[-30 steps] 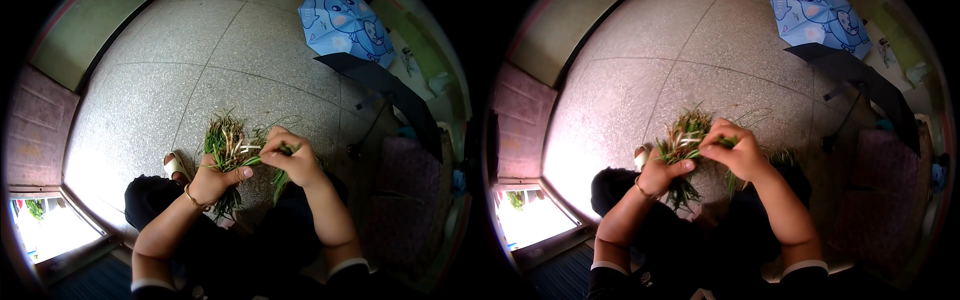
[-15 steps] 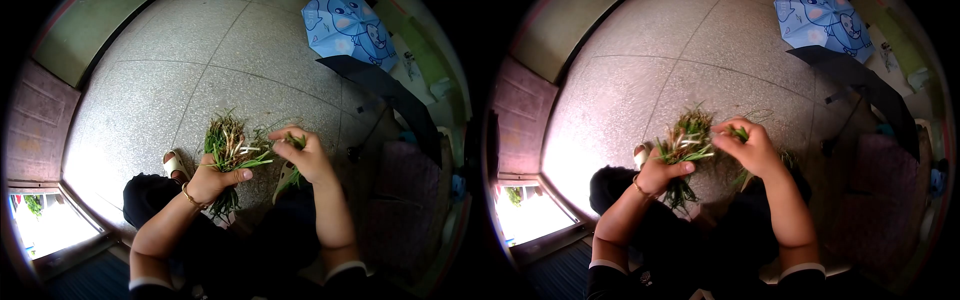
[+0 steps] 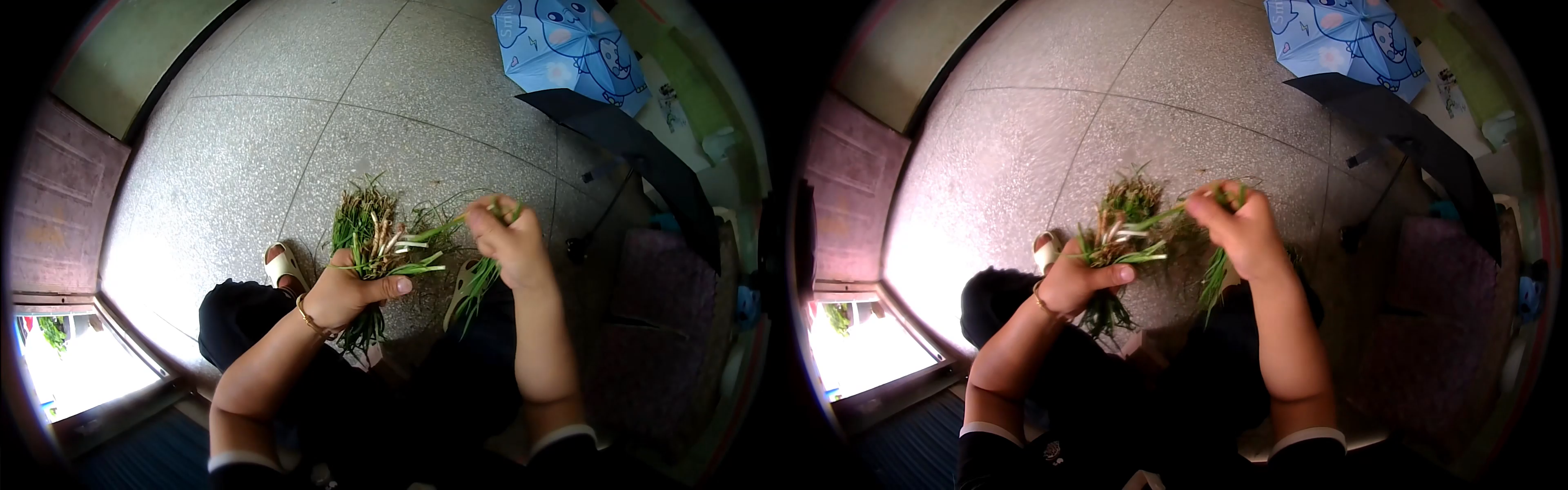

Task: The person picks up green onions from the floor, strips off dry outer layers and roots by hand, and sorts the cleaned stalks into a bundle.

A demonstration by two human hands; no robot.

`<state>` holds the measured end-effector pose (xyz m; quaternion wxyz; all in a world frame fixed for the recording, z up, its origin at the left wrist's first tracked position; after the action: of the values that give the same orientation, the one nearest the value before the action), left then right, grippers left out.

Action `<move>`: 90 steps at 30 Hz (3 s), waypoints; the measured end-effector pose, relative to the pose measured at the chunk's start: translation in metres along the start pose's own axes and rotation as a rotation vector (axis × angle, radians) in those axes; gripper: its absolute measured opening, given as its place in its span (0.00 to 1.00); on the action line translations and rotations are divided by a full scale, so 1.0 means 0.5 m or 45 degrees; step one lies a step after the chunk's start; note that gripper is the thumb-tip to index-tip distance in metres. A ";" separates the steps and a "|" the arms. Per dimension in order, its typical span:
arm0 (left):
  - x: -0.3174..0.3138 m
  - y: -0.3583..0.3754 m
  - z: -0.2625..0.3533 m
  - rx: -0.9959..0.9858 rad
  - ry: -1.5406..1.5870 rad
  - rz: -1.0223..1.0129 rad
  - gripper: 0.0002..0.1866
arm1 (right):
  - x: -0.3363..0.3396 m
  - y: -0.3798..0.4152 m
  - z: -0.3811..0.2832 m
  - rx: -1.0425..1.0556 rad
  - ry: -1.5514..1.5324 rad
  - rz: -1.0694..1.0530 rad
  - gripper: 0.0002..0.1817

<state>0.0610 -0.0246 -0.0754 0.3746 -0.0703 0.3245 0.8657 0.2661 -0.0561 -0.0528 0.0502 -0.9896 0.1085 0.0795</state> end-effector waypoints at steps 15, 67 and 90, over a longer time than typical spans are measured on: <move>0.001 -0.002 0.004 -0.013 0.162 0.042 0.13 | -0.015 0.005 0.024 0.431 0.980 -0.191 0.09; -0.002 -0.011 0.037 -0.220 0.126 0.180 0.13 | -0.082 0.017 0.014 0.139 -0.097 0.030 0.09; 0.076 -0.022 0.037 -0.137 0.103 0.616 0.08 | 0.111 -0.022 -0.023 0.311 -0.782 0.346 0.13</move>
<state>0.0439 0.0152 -0.0807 0.1390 -0.0453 0.3000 0.9427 0.3236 -0.0584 -0.0498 0.1874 -0.8829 0.2277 0.3655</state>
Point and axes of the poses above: each hand's wrist, its own y-axis away from the middle knuckle, its own x-axis out of the back of the hand, z = x × y, the point moved 3 cm from there along -y, towards the middle knuckle, and after that the axes turned 15 degrees about x, right-handed, at the moved point
